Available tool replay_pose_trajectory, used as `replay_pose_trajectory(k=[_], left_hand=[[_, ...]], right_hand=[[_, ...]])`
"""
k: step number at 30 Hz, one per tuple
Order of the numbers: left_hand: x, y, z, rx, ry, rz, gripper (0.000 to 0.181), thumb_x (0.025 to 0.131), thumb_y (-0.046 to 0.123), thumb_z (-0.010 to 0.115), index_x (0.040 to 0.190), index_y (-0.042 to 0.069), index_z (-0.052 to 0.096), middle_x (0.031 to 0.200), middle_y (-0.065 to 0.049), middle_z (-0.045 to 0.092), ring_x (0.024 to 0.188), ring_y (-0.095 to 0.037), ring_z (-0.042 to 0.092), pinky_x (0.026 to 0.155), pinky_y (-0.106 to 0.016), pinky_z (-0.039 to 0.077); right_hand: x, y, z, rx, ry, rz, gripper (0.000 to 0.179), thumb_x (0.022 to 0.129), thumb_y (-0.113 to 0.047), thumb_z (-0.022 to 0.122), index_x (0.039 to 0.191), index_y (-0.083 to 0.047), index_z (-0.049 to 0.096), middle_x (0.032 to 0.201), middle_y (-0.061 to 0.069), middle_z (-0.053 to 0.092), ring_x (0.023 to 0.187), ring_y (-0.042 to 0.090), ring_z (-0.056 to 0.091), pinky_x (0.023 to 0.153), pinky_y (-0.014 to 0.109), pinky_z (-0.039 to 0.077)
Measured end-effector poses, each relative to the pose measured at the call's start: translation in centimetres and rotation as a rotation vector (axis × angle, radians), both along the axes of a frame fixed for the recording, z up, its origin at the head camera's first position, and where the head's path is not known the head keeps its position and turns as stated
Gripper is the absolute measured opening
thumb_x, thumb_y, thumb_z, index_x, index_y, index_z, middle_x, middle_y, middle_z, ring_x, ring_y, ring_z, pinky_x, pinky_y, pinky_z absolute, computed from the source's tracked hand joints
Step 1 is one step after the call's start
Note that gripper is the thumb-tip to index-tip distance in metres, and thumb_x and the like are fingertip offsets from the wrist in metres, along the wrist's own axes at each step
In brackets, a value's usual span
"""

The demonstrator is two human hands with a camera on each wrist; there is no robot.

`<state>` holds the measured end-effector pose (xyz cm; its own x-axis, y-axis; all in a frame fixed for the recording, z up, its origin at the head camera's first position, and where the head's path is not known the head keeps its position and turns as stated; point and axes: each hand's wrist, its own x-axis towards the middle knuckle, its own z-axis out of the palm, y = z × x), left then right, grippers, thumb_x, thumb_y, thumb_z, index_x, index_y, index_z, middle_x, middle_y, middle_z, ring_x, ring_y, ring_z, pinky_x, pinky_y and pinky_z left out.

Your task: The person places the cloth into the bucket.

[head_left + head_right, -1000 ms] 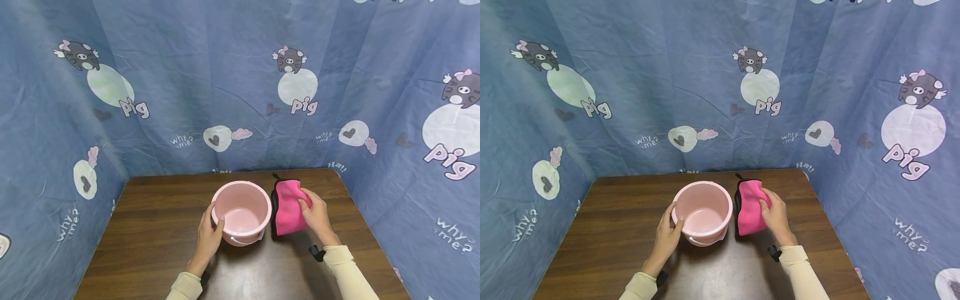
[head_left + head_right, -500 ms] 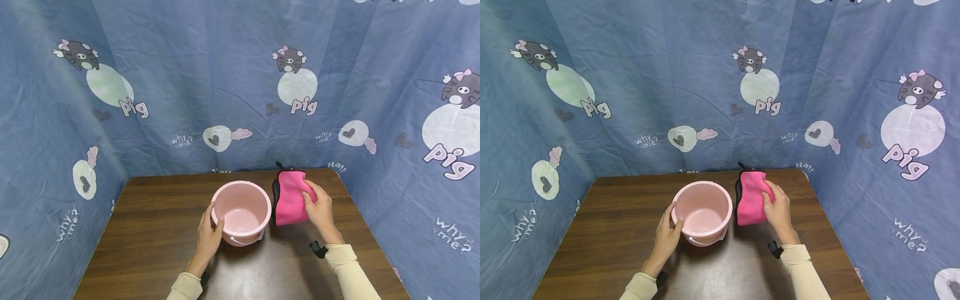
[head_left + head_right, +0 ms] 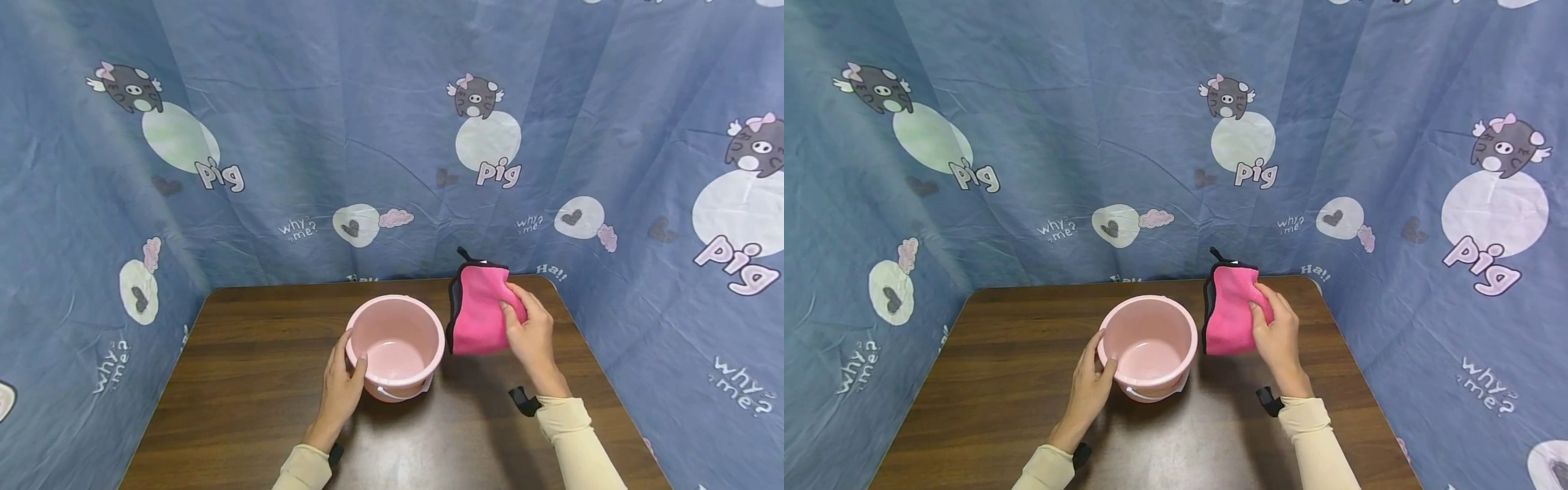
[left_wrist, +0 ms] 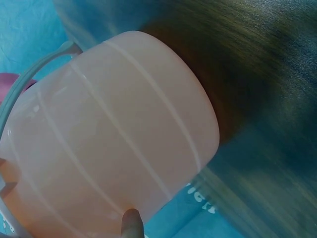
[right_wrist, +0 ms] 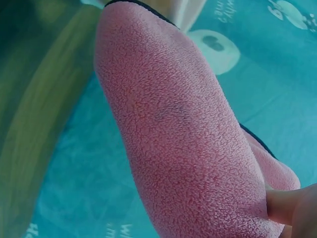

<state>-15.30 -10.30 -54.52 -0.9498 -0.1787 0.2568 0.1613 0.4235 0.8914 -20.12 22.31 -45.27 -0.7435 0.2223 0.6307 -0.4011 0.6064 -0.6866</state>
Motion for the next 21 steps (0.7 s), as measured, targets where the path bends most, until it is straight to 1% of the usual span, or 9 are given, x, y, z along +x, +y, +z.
replay_pose_trajectory(k=[3,6,14,21], left_hand=[[0.0,0.0,0.0,0.001,0.001,0.002,0.060,0.094,0.012,0.065,0.150,0.014,0.045,0.146,-0.017,0.053,0.136,-0.033,0.052,0.113,-0.051,0.042],[-0.1,0.0,-0.1,0.003,0.002,-0.001,0.060,0.093,0.012,0.065,0.150,0.013,0.045,0.146,-0.017,0.053,0.135,-0.032,0.052,0.112,-0.051,0.043],[0.0,-0.1,-0.1,0.003,-0.014,-0.003,0.060,0.094,0.013,0.065,0.151,0.015,0.044,0.147,-0.016,0.052,0.135,-0.032,0.052,0.111,-0.052,0.044],[0.0,0.0,-0.1,0.009,-0.022,-0.007,0.060,0.095,0.013,0.064,0.151,0.017,0.043,0.149,-0.015,0.051,0.135,-0.032,0.052,0.109,-0.053,0.046]], right_hand=[[0.1,-0.1,0.6,-0.003,0.031,0.004,0.037,0.085,0.006,0.072,0.120,-0.006,0.072,0.106,0.018,0.074,0.096,-0.001,0.060,0.082,0.005,0.040],[0.3,-0.3,1.3,-0.008,0.063,0.017,0.038,0.085,0.006,0.070,0.121,-0.008,0.072,0.105,0.017,0.074,0.095,-0.010,0.055,0.080,0.007,0.041],[0.9,-1.6,3.4,-0.003,0.107,0.027,0.036,0.086,0.004,0.071,0.120,-0.007,0.072,0.103,0.016,0.074,0.093,-0.010,0.055,0.080,0.006,0.041],[0.9,-2.7,4.1,-0.020,0.150,0.068,0.035,0.085,0.005,0.072,0.119,-0.006,0.073,0.102,0.018,0.073,0.095,-0.012,0.057,0.083,0.005,0.043]])
